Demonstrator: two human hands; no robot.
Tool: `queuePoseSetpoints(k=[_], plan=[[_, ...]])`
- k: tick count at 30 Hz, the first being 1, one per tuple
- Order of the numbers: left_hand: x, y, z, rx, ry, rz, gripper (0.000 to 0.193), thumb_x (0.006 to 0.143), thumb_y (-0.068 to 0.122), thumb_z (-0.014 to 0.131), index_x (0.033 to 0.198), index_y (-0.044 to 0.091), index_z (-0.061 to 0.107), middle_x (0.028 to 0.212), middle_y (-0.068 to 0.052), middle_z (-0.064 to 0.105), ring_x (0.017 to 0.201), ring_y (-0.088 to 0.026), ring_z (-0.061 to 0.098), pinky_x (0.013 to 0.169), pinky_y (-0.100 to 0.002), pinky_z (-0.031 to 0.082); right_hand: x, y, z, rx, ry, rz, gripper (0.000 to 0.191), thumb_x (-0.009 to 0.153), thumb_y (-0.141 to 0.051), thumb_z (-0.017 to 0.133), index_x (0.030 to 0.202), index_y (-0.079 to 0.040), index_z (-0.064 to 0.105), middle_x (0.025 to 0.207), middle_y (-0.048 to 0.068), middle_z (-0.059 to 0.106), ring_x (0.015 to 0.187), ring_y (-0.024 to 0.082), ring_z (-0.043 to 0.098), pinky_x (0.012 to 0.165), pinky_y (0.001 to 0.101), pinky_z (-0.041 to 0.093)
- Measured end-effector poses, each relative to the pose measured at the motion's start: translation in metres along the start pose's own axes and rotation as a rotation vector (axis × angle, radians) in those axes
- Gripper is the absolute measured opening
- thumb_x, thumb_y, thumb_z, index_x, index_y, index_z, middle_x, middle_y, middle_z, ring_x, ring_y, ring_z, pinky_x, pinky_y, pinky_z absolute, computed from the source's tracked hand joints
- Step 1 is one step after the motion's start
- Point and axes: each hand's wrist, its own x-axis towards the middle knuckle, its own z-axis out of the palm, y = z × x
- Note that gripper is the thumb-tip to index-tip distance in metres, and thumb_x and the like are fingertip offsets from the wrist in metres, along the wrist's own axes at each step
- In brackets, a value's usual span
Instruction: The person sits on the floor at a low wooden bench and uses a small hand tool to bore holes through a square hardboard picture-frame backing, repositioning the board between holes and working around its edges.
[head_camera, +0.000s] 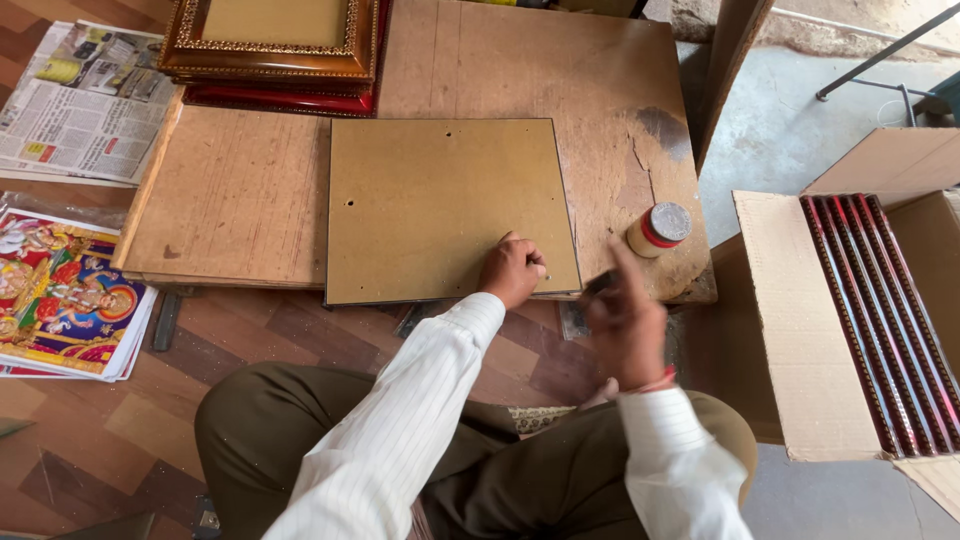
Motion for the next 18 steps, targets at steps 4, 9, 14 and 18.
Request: queuePoseSetpoints(k=[4, 9, 14, 18], plan=[[-0.004, 0.011, -0.012, -0.224, -0.059, 0.058, 0.014, 0.081, 0.012, 0.078, 0.094, 0.009, 0.079, 0.098, -0.009, 0.076, 0.091, -0.024, 0.073, 0.082, -0.035, 0.057, 0.034, -0.012, -0.008, 0.112, 0.088, -0.103, 0.060, 0.094, 0.003, 0.073, 0.150, -0.007, 0.052, 0.107, 0.012, 0.075, 0.095, 0.018, 0.076, 0.082, 0.0311, 0.061], [-0.012, 0.039, -0.021, -0.254, -0.152, 0.102, 0.019, 0.082, 0.010, 0.078, 0.101, 0.007, 0.079, 0.099, -0.010, 0.078, 0.090, -0.021, 0.075, 0.081, -0.033, 0.058, 0.045, -0.001, 0.013, 0.082, 0.065, -0.112, 0.064, 0.092, 0.003, 0.072, 0.151, -0.010, 0.052, 0.100, 0.011, 0.075, 0.088, 0.017, 0.076, 0.079, 0.0316, 0.061], [-0.008, 0.056, -0.017, -0.144, -0.136, 0.101, 0.016, 0.083, 0.009, 0.078, 0.099, 0.006, 0.080, 0.093, -0.011, 0.080, 0.081, -0.019, 0.078, 0.076, -0.031, 0.060, 0.043, 0.014, 0.013, 0.141, 0.081, -0.153, 0.063, 0.096, 0.007, 0.065, 0.154, -0.010, 0.047, 0.109, 0.012, 0.074, 0.096, 0.019, 0.075, 0.084, 0.0319, 0.061], [-0.008, 0.053, -0.014, -0.216, -0.133, 0.086, 0.015, 0.082, 0.007, 0.078, 0.097, 0.004, 0.080, 0.091, -0.011, 0.081, 0.081, -0.017, 0.079, 0.075, -0.030, 0.061, 0.041, 0.018, 0.015, 0.159, 0.048, -0.147, 0.063, 0.095, 0.009, 0.063, 0.153, -0.010, 0.048, 0.111, 0.013, 0.074, 0.100, 0.018, 0.076, 0.086, 0.0319, 0.061]])
